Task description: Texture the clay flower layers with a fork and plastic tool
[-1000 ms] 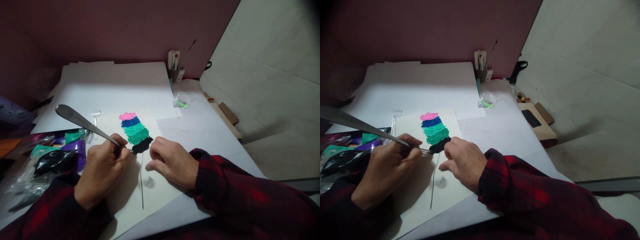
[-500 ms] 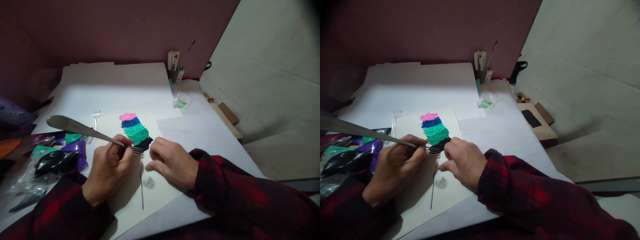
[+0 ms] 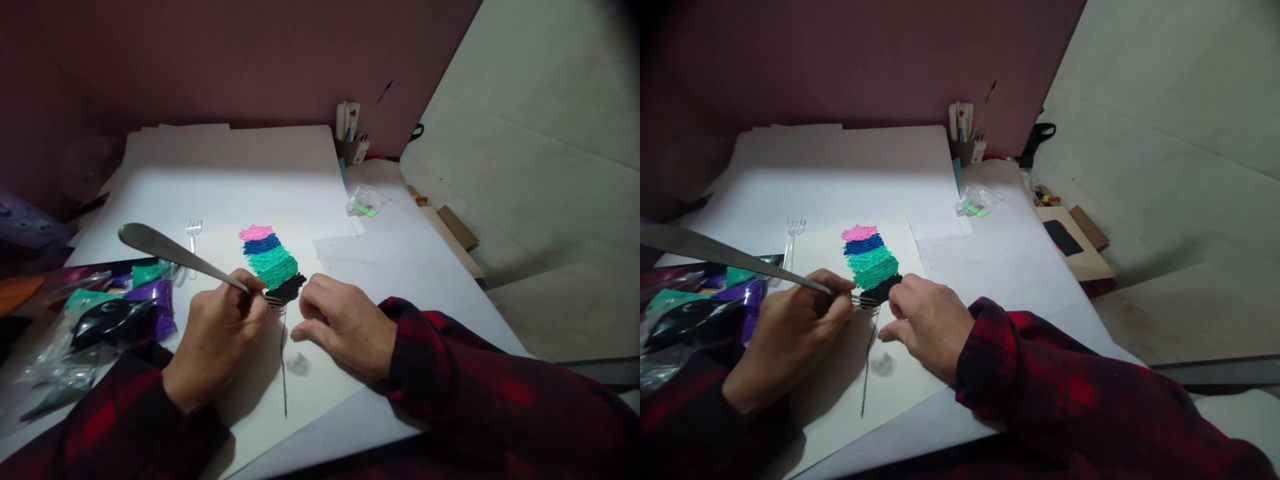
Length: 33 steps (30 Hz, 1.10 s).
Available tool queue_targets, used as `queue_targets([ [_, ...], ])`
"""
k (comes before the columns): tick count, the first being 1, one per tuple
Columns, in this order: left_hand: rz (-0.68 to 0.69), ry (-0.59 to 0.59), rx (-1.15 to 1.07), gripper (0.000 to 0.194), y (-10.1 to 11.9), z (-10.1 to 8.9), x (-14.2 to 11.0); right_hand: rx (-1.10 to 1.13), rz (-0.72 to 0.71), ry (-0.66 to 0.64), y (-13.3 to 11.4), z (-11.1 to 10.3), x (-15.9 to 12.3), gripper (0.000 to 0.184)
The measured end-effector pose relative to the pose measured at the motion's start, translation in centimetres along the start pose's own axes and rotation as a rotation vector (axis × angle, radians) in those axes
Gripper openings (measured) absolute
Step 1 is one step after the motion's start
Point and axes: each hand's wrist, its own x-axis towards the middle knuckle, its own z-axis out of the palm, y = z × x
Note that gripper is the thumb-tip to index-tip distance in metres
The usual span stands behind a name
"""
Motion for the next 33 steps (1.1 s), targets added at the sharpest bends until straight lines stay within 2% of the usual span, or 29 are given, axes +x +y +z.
queue_targets([
  [11, -0.025, 0.010, -0.035, 0.008, -0.10, -0.61, -0.56, 0.005, -0.009, 0.008, 0.13, 0.06, 0.07, 0.027],
  [14, -0.043, 0.031, -0.048, 0.010, -0.01, -0.41, -0.56, 0.007, -0.010, 0.006, 0.09, -0.01, 0.03, 0.027],
  [23, 0.017, 0.034, 0.010, 0.011, -0.32, 0.36, -0.30, 0.004, -0.008, 0.005, 0.08, 0.06, 0.00, 0.026],
  [33, -0.006, -0.003, 0.011, 0.009, -0.01, -0.26, -0.49, -0.003, -0.007, -0.002, -0.06, -0.07, -0.02, 0.024],
])
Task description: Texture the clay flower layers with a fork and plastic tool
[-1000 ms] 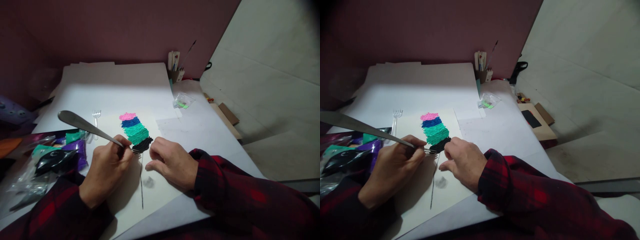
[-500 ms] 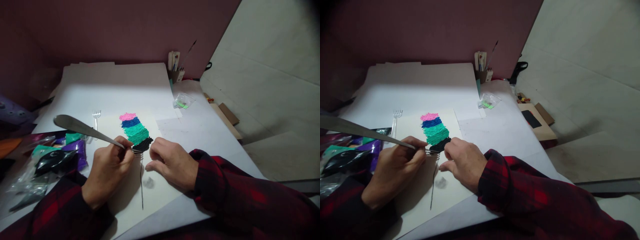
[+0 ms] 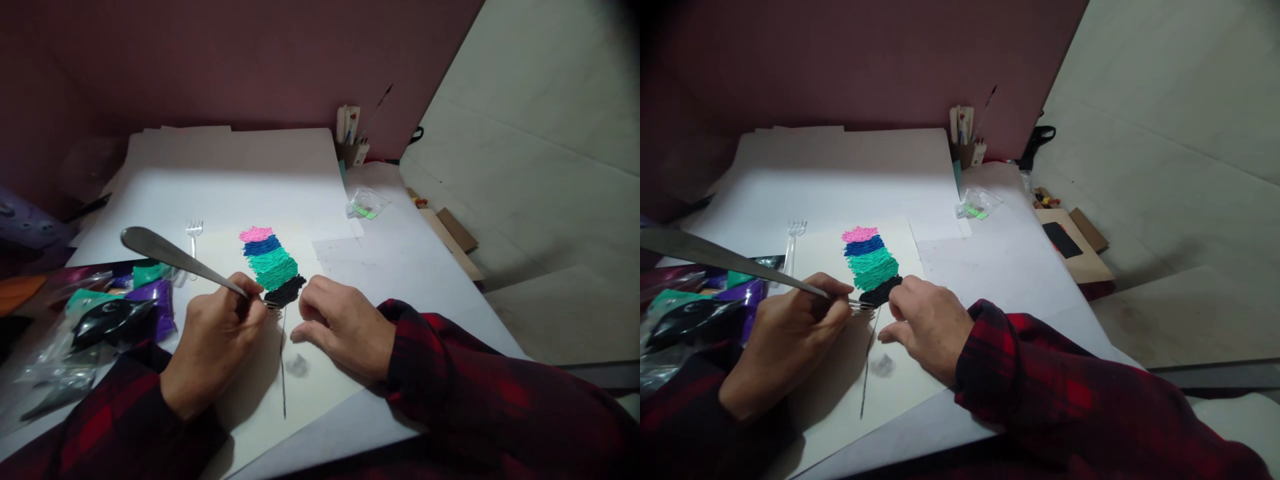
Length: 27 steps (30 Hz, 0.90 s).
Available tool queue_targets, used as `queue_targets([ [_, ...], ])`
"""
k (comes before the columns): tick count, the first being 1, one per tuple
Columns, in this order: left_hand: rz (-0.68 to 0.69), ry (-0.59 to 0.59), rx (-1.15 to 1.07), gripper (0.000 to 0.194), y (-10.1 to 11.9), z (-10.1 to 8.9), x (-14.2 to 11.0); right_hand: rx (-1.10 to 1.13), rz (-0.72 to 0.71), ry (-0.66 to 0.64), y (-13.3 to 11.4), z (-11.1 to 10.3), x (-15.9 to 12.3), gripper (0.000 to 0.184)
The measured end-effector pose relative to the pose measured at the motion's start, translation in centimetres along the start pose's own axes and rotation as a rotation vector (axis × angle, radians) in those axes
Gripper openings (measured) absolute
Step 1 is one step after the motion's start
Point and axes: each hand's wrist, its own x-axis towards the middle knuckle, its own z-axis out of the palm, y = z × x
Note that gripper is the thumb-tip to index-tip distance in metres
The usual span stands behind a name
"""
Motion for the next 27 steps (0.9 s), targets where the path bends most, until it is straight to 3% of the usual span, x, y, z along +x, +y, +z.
queue_targets([
  [11, -0.002, -0.030, -0.022, 0.008, 0.04, -0.86, -0.24, 0.000, -0.002, 0.006, -0.02, 0.01, -0.09, 0.026],
  [18, -0.068, 0.056, -0.058, 0.009, 0.24, -0.85, -0.18, 0.003, 0.001, -0.004, -0.10, -0.17, -0.02, 0.025],
  [27, 0.045, 0.024, -0.069, 0.009, -0.13, -0.13, 0.04, -0.004, -0.010, 0.011, -0.02, 0.09, -0.06, 0.025],
])
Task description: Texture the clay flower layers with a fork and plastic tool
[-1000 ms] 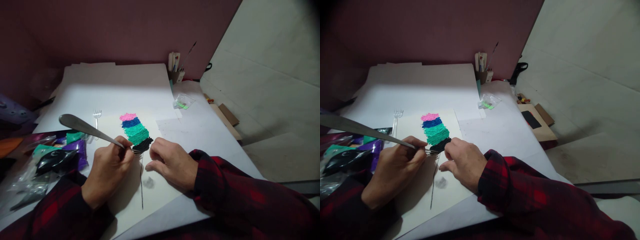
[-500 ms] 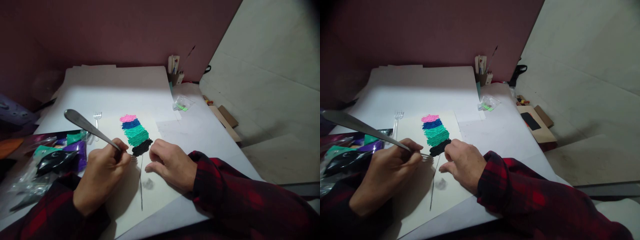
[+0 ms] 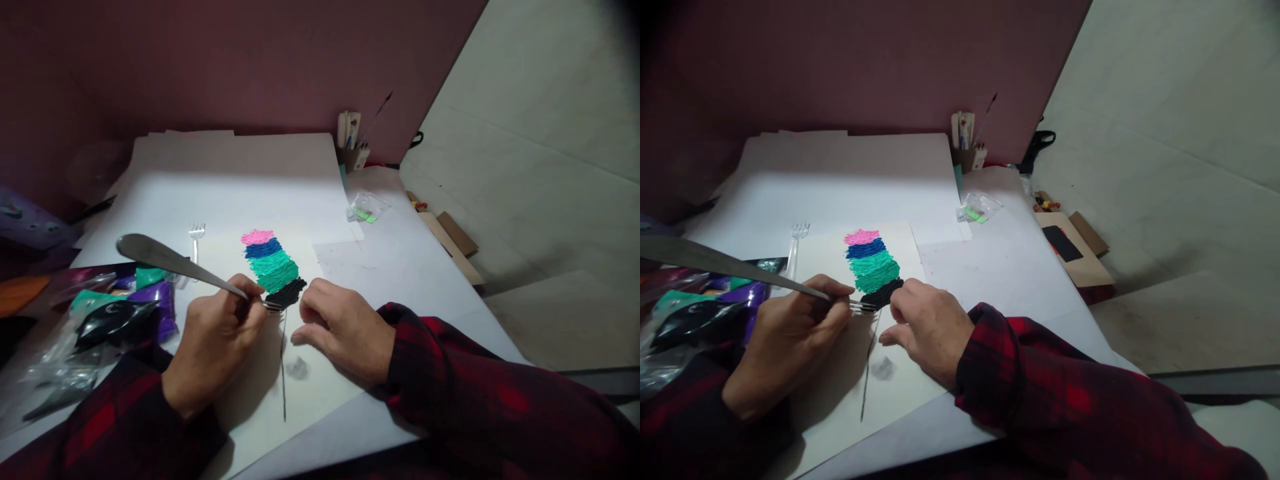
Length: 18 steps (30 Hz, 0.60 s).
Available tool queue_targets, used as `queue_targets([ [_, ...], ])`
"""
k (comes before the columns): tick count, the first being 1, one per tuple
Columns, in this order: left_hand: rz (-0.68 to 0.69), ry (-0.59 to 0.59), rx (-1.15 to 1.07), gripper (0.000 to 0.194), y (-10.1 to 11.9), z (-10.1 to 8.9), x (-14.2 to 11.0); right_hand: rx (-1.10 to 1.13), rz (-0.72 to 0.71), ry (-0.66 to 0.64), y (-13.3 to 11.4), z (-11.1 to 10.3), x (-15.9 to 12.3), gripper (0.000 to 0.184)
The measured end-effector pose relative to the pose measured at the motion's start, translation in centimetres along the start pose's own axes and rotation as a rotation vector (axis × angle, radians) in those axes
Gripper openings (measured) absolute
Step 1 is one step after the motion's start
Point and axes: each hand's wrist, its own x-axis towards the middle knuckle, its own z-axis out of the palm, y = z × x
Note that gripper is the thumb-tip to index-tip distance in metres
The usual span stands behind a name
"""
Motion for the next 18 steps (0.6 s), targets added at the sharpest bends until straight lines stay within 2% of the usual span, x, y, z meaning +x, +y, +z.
queue_targets([
  [7, -0.053, -0.051, -0.021, 0.009, 0.08, -0.57, -0.12, 0.009, 0.012, -0.005, -0.10, -0.13, 0.05, 0.025],
  [12, -0.158, 0.031, -0.036, 0.007, 0.30, -0.98, 0.07, 0.013, 0.024, -0.012, -0.27, -0.22, 0.11, 0.026],
  [18, -0.149, 0.039, 0.029, 0.010, 0.02, -0.84, 0.43, 0.007, 0.025, -0.012, -0.26, -0.20, 0.10, 0.026],
])
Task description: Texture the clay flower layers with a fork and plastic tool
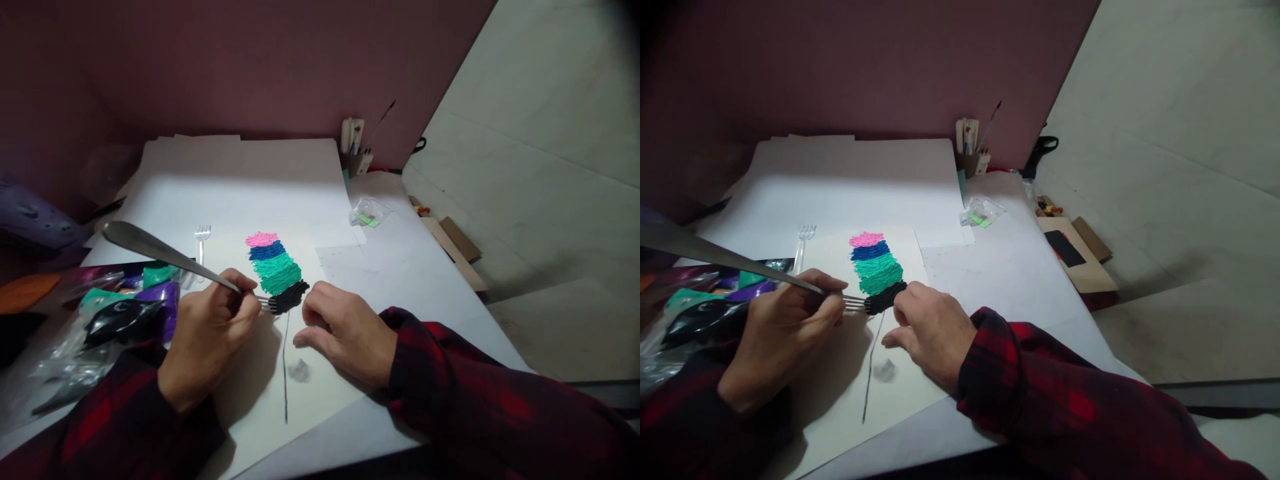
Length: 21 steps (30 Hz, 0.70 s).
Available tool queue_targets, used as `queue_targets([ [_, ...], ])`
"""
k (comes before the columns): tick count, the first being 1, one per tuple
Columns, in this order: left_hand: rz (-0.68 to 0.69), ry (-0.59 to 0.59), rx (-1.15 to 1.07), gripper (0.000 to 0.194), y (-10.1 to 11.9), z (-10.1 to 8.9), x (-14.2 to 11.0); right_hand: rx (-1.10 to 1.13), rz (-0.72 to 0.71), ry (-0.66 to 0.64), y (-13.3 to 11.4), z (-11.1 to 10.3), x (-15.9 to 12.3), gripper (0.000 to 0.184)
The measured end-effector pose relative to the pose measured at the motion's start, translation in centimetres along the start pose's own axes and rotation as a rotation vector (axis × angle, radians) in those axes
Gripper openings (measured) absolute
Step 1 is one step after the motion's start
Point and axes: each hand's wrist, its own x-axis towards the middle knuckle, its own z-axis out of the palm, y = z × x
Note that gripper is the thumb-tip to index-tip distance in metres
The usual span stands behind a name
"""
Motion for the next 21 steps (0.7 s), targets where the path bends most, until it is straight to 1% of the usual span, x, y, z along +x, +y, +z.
queue_targets([
  [4, 0.011, -0.033, 0.023, 0.011, -0.07, 0.26, 0.02, 0.001, -0.007, 0.002, 0.02, 0.03, -0.01, 0.025],
  [12, 0.086, -0.041, 0.048, 0.009, -0.31, 0.36, -0.06, 0.010, -0.007, 0.009, 0.08, 0.10, -0.13, 0.027],
  [21, 0.033, -0.056, 0.057, 0.010, -0.12, 0.13, -0.02, 0.009, 0.003, 0.001, 0.15, 0.22, 0.14, 0.028],
])
